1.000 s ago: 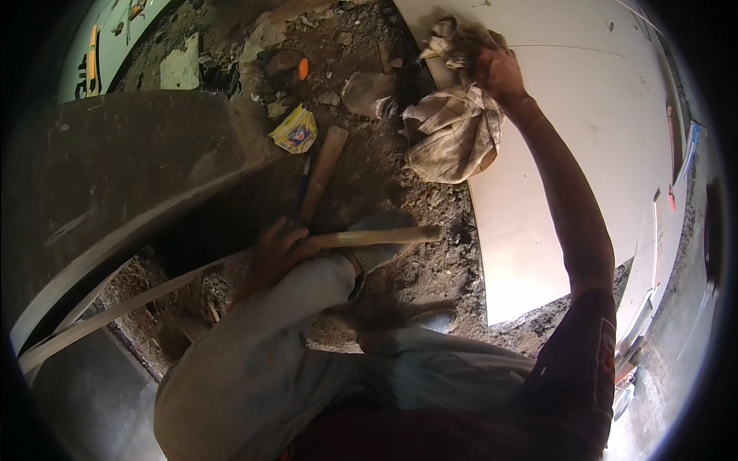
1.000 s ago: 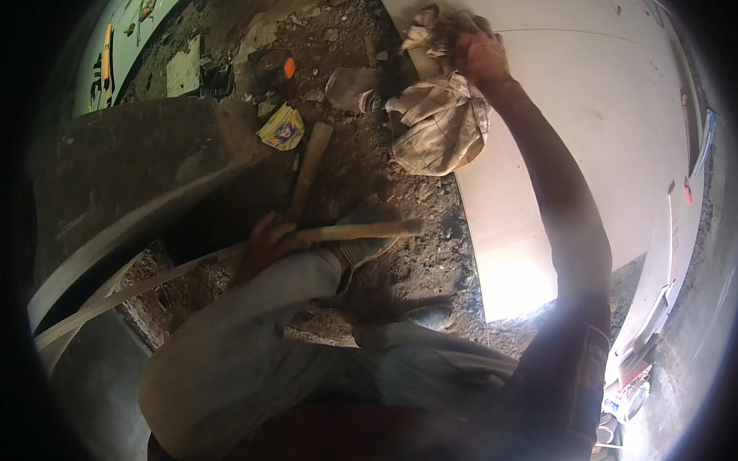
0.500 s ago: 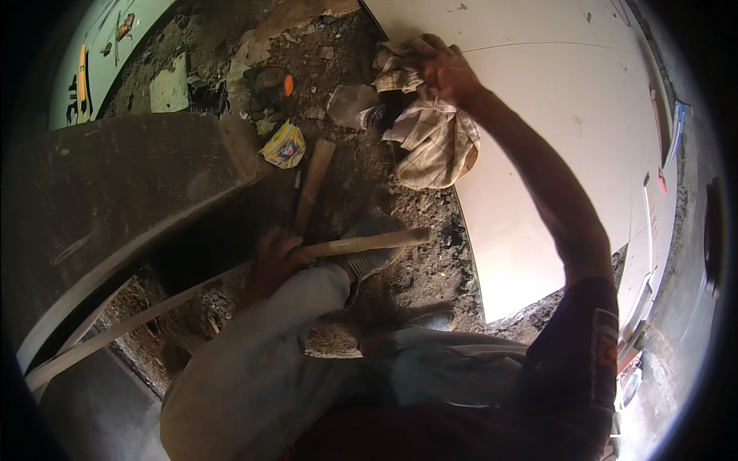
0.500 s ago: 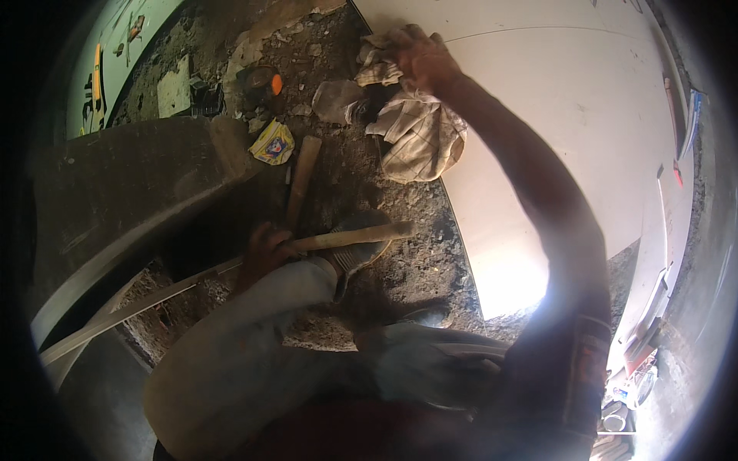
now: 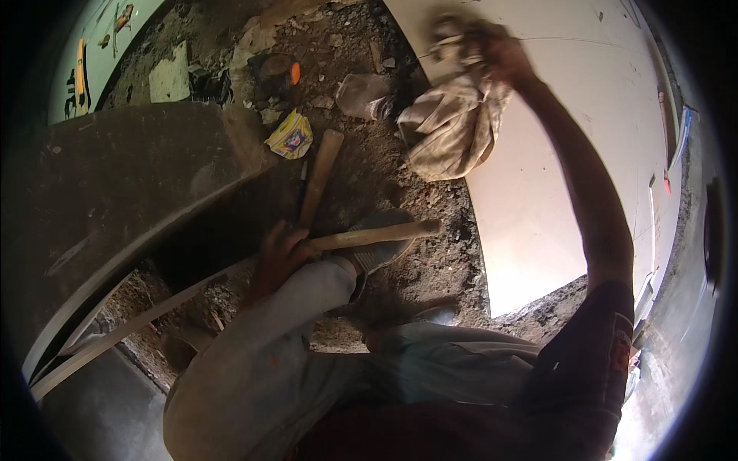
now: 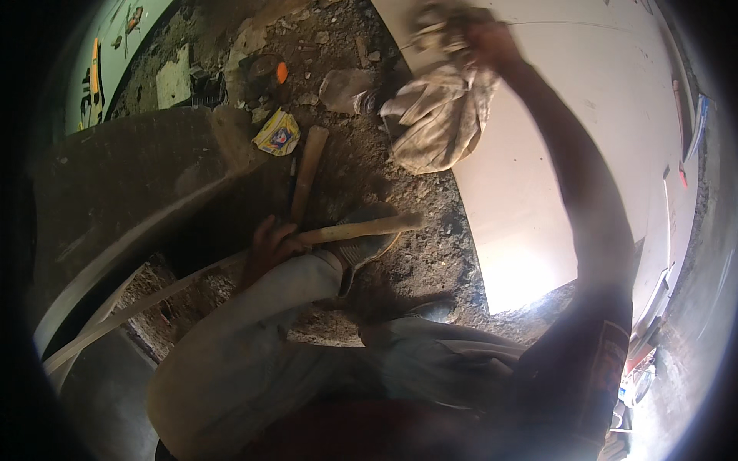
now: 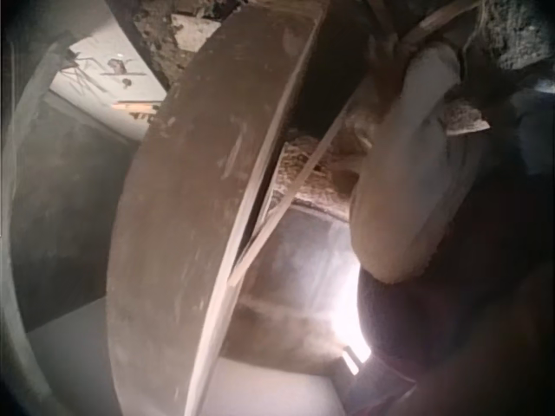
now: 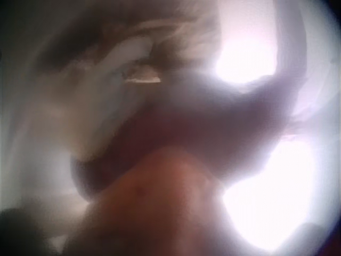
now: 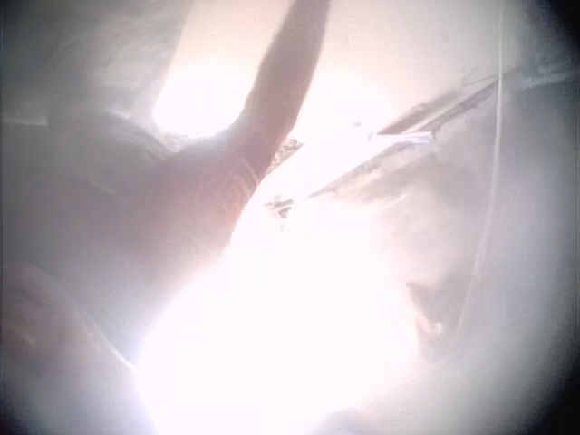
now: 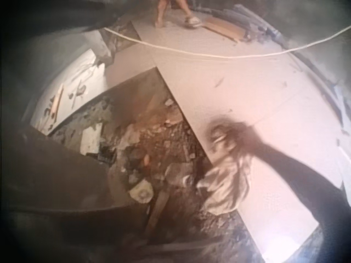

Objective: The person places large floor tiles onto a prepared subfloor, aligns them with a string line, and taps them into place with a rubber mallet. The person also wipes tile surfaces with a cloth and briefly uses a utility knife.

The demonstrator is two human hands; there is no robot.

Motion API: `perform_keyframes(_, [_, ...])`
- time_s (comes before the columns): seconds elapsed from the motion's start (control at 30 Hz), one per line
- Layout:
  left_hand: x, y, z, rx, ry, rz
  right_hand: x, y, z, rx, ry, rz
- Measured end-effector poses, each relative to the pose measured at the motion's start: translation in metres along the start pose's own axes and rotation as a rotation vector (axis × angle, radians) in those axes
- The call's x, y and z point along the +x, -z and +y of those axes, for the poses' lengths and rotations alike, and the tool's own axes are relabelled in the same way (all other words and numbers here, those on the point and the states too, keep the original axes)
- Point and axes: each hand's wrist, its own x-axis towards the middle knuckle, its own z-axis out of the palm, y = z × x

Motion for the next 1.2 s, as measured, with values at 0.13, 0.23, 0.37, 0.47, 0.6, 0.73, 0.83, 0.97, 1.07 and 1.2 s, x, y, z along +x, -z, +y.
perform_keyframes(0.13, [-0.005, -0.011, -0.008, 0.028, -0.036, 0.06, -0.046, 0.043, 0.109, -0.234, -0.548, -0.178])
perform_keyframes(0.23, [-0.001, -0.02, -0.018, -0.014, -0.123, 0.093, -0.065, 0.048, 0.092, -0.129, -0.297, -0.186])
perform_keyframes(0.37, [0.007, -0.014, -0.018, 0.113, -0.304, 0.099, -0.129, 0.025, -0.035, -0.488, -0.183, -0.072])
perform_keyframes(0.47, [0.017, -0.002, -0.014, 0.06, -0.241, 0.071, -0.197, 0.031, -0.106, 0.001, -0.427, 0.127])
perform_keyframes(0.6, [0.028, 0.0, -0.024, 0.164, -0.318, 0.022, -0.315, 0.062, -0.188, 0.158, -0.62, -0.092])
perform_keyframes(0.73, [0.026, -0.006, -0.037, 0.185, -0.266, -0.09, -0.386, 0.073, -0.292, -0.843, 0.034, -0.066])
perform_keyframes(0.83, [0.021, -0.007, -0.045, 0.179, -0.272, -0.107, -0.445, 0.108, -0.364, 0.186, -0.49, -0.18])
perform_keyframes(0.97, [0.027, -0.004, -0.054, 0.252, -0.346, -0.101, -0.494, 0.137, -0.428, 0.333, -0.715, -0.17])
perform_keyframes(1.07, [0.042, 0.008, -0.052, 0.226, -0.275, -0.246, -0.516, 0.147, -0.46, 0.351, -0.898, -0.084])
perform_keyframes(1.2, [0.074, 0.042, -0.019, 0.233, -0.209, -0.492, -0.542, 0.145, -0.463, 0.284, -1.259, 0.212])
